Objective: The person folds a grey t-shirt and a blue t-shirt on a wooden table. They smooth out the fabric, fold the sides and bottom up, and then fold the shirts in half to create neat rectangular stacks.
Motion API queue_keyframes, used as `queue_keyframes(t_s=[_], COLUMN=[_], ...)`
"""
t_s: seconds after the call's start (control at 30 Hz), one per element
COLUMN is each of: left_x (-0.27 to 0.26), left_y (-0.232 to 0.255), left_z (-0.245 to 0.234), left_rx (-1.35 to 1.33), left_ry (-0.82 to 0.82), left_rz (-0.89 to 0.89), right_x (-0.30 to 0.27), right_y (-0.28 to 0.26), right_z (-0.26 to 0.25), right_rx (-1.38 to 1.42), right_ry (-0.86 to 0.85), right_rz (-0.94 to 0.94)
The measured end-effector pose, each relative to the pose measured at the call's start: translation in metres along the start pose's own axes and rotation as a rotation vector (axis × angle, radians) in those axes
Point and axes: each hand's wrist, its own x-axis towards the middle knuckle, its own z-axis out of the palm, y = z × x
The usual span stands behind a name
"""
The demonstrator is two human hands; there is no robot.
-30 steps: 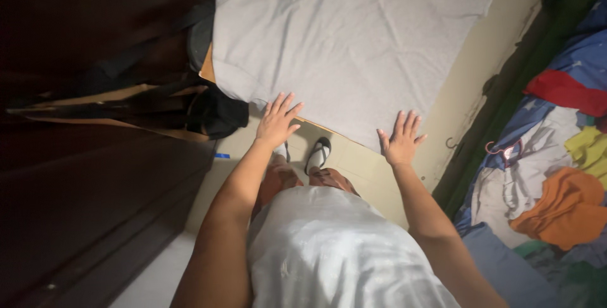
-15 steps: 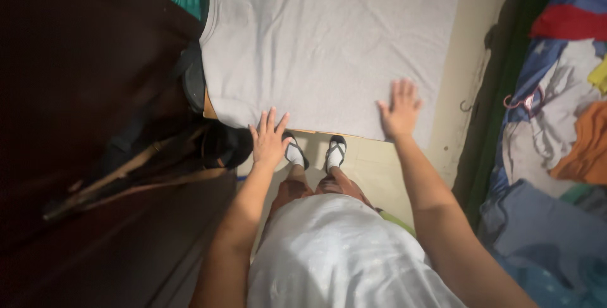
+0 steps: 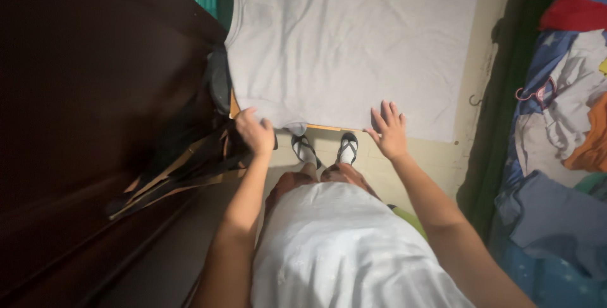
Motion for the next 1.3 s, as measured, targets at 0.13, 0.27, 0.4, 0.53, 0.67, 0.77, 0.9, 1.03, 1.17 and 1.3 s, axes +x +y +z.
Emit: queue_keyframes(t_s=[0.13,0.27,0.4,0.53,0.67,0.77,0.9,1.03,1.17,1.3], left_x=[0.001,-0.001,-0.004,-0.020,-0.044,-0.052,-0.056,-0.044,0.019,0.143], left_y=[-0.055,-0.073,-0.083,-0.094,-0.108,-0.113,-0.105,-0.075,-0.016,0.033], left_z=[0.040,0.052,0.045,0.035,0.016,-0.004,-0.023,-0.045,-0.077,-0.073], left_rx=[-0.306,-0.673,-0.917,-0.649,-0.434,-0.708,-0.696,-0.402,-0.742,-0.729], left_ry=[0.111,-0.045,-0.350,-0.525,-0.570,-0.449,-0.342,-0.286,-0.085,-0.417], left_rz=[-0.564,-0.547,-0.371,-0.386,-0.258,-0.394,-0.255,-0.252,0.168,0.071], right_x=[-0.003,0.015,0.027,0.030,0.034,0.025,0.005,-0.006,0.019,0.079], right_y=[-0.015,-0.035,-0.042,-0.042,-0.025,0.012,0.077,0.121,0.161,0.209], right_z=[-0.017,-0.022,-0.014,-0.020,-0.011,-0.009,-0.040,-0.087,-0.114,-0.123], right_rx=[0.093,0.121,-0.028,-0.013,-0.014,-0.091,0.002,0.152,0.703,1.070], right_ry=[0.070,0.017,-0.025,-0.104,-0.089,-0.029,0.157,0.234,0.088,0.023], right_rz=[-0.160,-0.210,-0.173,-0.206,-0.216,-0.116,0.265,0.404,0.275,0.476])
